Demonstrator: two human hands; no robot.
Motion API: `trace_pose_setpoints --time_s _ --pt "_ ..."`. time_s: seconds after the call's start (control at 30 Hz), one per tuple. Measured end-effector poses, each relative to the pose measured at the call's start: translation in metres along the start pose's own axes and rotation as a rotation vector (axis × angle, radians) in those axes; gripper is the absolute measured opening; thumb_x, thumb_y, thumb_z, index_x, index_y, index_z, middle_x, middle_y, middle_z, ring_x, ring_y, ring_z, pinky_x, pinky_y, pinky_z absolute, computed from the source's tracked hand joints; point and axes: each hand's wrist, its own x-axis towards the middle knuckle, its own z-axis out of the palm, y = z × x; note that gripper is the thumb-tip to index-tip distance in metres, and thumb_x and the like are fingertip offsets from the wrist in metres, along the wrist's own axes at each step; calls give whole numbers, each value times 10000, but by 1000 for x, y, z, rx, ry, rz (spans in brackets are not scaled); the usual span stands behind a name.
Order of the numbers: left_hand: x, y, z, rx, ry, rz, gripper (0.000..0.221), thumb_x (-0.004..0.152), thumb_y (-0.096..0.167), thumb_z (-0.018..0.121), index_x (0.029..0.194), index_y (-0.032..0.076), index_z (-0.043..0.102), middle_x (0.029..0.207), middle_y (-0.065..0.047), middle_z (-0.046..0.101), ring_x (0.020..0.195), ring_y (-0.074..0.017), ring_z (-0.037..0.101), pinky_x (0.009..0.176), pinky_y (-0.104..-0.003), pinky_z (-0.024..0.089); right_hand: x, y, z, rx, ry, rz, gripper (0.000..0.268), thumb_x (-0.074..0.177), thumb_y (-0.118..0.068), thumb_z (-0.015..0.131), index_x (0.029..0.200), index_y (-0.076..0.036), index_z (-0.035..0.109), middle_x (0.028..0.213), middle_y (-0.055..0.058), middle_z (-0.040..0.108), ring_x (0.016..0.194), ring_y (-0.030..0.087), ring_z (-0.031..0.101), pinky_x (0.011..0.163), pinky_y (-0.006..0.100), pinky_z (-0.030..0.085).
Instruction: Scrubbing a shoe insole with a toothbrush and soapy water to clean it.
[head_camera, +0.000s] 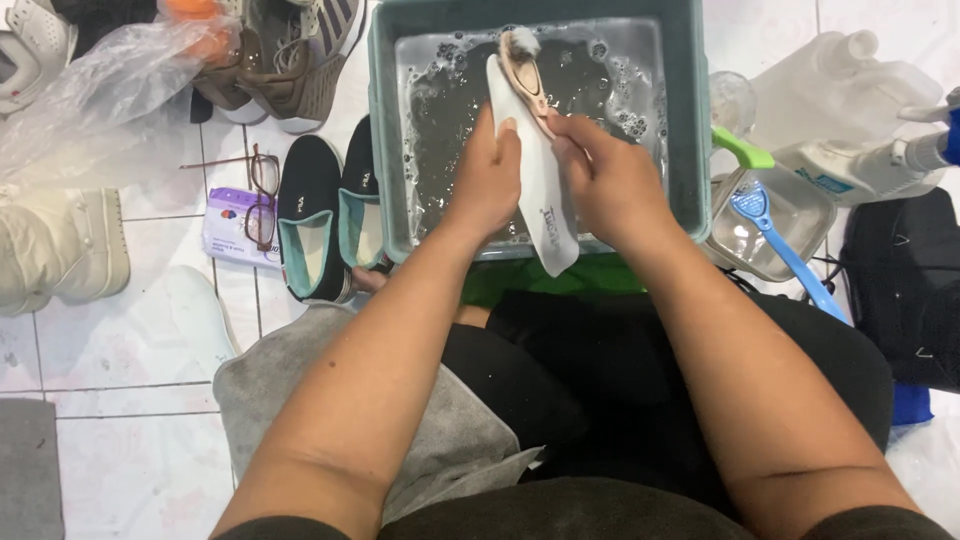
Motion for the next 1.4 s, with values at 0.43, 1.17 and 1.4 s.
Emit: trace_pose_setpoints --time_s 0.43,1.17,1.4 --pt "6 -7 -19 155 -232 -15 445 971 144 404 1406 98 485 1277 -132 670 1116 -228 632 921 -326 497 -9 16 10 -66 0 -79 380 989 -275 501 1340 -336 632 895 181 741 797 445 681 692 493 470" --pt "7 -35 -28 9 -292 219 497 969 -45 420 1458 10 493 1395 -198 622 1333 -238 529 1176 -496 372 -22 2 -14 -59 -47 -37 297 1042 -331 533 1299 -333 681 987 227 756 1012 510 675 933 620 509" --pt "1 -15 -15 7 -296 217 508 964 -42 451 1471 -26 492 1419 -248 599 1359 -300 532 1200 -499 367 4 19 -18 148 68 -103 246 1064 -318 546 1254 -290 699 994 114 748 858 384 702 777 529 530"
